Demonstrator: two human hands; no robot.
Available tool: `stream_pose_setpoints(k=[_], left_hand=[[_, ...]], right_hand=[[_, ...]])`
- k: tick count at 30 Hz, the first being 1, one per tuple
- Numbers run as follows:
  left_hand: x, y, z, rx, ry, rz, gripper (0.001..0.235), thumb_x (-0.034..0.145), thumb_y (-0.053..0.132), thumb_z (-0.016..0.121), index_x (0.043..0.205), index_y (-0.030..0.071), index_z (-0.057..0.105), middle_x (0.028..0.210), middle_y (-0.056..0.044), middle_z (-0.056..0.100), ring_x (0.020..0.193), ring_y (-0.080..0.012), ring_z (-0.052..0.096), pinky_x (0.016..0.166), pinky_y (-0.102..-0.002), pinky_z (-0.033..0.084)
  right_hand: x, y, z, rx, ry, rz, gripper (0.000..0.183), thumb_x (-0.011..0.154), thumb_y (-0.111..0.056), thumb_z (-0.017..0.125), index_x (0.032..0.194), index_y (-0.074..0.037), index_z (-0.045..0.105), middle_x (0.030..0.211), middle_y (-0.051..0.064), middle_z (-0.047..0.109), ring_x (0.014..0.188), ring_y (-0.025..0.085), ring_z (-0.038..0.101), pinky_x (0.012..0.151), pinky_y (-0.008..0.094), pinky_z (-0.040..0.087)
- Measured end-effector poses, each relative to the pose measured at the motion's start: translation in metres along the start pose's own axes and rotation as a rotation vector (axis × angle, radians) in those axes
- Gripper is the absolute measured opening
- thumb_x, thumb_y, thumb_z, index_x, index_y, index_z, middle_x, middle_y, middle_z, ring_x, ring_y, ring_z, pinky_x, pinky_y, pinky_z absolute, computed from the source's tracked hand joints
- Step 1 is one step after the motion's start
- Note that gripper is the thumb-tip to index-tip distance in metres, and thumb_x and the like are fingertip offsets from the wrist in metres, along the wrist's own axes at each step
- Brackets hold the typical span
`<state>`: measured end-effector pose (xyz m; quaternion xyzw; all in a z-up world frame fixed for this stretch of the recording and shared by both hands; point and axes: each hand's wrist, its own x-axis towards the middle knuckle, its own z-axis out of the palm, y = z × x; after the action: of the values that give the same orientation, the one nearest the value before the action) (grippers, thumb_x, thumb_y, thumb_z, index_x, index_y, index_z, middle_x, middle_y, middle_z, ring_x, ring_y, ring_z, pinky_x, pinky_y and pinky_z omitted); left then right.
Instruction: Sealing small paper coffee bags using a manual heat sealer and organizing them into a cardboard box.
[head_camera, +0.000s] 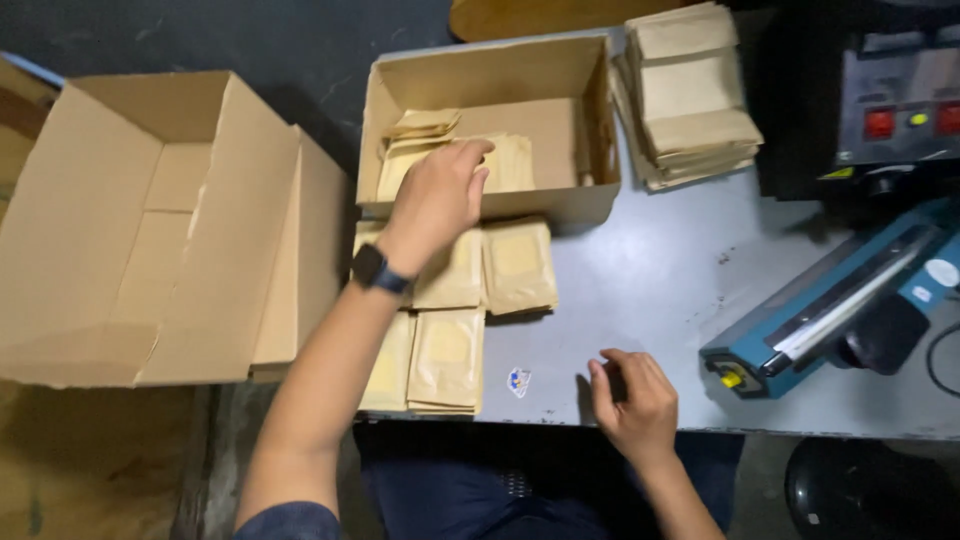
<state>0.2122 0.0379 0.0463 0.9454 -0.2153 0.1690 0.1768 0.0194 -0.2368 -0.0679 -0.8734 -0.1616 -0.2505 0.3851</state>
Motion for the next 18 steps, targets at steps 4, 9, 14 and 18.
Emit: stream_pose_setpoints(k=[4, 9, 14, 18], left_hand=[[0.051, -0.034, 0.031, 0.054, -0.311, -0.03, 0.04, 0.09, 0.01, 0.061, 0.129, 0.001, 0.062, 0.124, -0.02, 0.067, 0.11, -0.0403, 0.064, 0.093, -0.051, 0.049], [0.079, -0.031, 0.019, 0.118, -0.66, -0.171, 0.038, 0.062, 0.018, 0.086, 0.08, 0.007, 0.055, 0.084, -0.015, 0.068, 0.08, -0.0348, 0.064, 0.062, -0.046, 0.046], [0.085, -0.038, 0.028, 0.133, -0.682, -0.191, 0.069, 0.056, 0.023, 0.095, 0.116, 0.005, 0.064, 0.109, -0.016, 0.07, 0.1, -0.036, 0.065, 0.076, -0.046, 0.051], [0.086, -0.047, 0.038, 0.12, -0.684, -0.243, 0.082, 0.055, 0.022, 0.096, 0.128, 0.006, 0.062, 0.124, -0.015, 0.064, 0.112, -0.0335, 0.061, 0.085, -0.043, 0.051]], right_hand=[[0.001, 0.001, 0.0, 0.006, 0.019, -0.006, 0.013, 0.096, -0.015, 0.066, 0.098, -0.001, 0.066, 0.08, 0.008, 0.065, 0.067, 0.025, 0.059, 0.066, 0.034, 0.048], [0.004, 0.0, 0.0, -0.002, 0.04, -0.019, 0.01, 0.095, -0.013, 0.066, 0.095, -0.003, 0.067, 0.077, 0.006, 0.064, 0.066, 0.022, 0.061, 0.064, 0.031, 0.049], [0.001, 0.003, 0.003, -0.023, 0.046, -0.023, 0.01, 0.095, -0.014, 0.065, 0.093, -0.005, 0.066, 0.076, 0.004, 0.065, 0.063, 0.019, 0.059, 0.06, 0.029, 0.046], [0.002, 0.001, 0.002, -0.039, 0.047, -0.042, 0.008, 0.095, -0.013, 0.065, 0.093, -0.005, 0.066, 0.077, 0.005, 0.066, 0.066, 0.021, 0.062, 0.062, 0.03, 0.049]])
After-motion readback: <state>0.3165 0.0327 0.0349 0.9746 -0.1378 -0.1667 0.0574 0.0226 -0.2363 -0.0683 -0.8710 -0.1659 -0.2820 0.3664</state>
